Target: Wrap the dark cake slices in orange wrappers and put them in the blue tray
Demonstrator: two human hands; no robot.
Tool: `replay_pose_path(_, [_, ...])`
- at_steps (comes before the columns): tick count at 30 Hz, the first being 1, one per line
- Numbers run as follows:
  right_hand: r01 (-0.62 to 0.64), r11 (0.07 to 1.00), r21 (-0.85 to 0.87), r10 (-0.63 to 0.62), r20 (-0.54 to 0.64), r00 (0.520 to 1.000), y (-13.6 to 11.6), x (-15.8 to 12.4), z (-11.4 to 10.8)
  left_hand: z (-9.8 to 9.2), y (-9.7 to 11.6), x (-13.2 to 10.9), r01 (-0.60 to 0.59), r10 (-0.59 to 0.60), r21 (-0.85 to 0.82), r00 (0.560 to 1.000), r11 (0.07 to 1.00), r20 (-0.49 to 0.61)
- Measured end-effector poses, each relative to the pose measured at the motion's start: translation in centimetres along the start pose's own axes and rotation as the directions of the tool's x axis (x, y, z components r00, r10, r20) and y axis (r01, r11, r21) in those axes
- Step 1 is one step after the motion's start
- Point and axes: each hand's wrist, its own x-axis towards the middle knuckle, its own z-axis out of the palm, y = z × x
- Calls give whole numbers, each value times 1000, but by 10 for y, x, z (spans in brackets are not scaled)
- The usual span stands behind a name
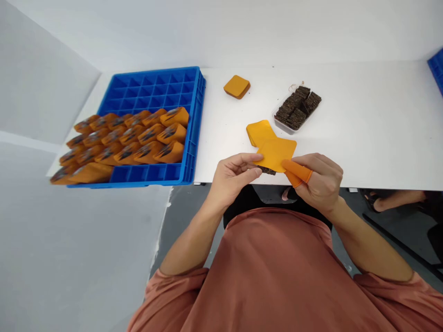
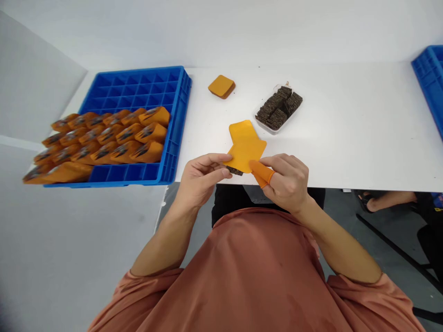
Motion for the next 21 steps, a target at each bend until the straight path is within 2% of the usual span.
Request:
replay_pose_path(4, [-14,999,-34,15,13,1000,-1,1,2,1,4,0,32,-32,-4,999,999,-10])
replay_pose_path(21, [-57,997,58,58,0,998,-2,0,7,1,5,3,77,-78,-34,996,996,-32])
